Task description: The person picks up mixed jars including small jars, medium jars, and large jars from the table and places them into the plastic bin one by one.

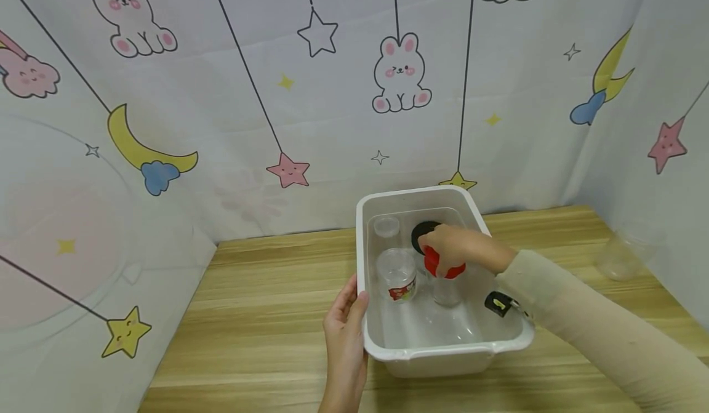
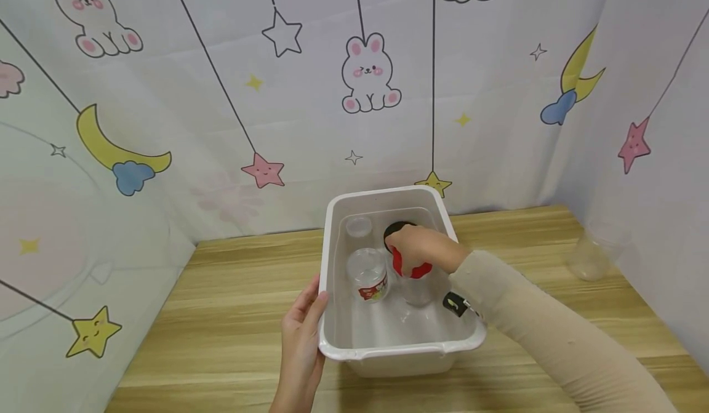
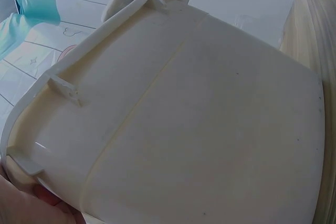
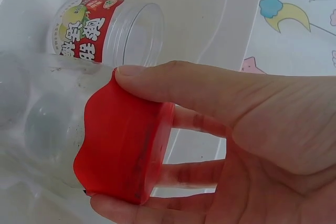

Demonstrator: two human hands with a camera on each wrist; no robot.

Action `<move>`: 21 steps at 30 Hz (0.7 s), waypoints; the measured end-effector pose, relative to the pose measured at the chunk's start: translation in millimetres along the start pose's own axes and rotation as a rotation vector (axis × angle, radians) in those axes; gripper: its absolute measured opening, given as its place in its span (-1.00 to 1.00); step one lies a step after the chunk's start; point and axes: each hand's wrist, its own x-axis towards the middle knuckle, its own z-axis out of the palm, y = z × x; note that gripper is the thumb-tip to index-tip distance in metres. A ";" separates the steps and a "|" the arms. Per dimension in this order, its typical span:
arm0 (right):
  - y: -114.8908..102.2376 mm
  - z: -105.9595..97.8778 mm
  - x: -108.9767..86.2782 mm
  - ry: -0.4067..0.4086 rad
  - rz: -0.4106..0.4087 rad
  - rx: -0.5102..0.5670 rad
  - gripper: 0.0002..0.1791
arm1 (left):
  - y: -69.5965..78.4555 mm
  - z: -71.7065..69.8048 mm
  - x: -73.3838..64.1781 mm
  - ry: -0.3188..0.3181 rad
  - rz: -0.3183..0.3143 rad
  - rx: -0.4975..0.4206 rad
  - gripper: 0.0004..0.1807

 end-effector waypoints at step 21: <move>-2.7 0.9 -0.2 -0.019 0.075 0.010 -0.57 | 0.8 1.1 -0.2 0.013 -0.005 0.001 -0.54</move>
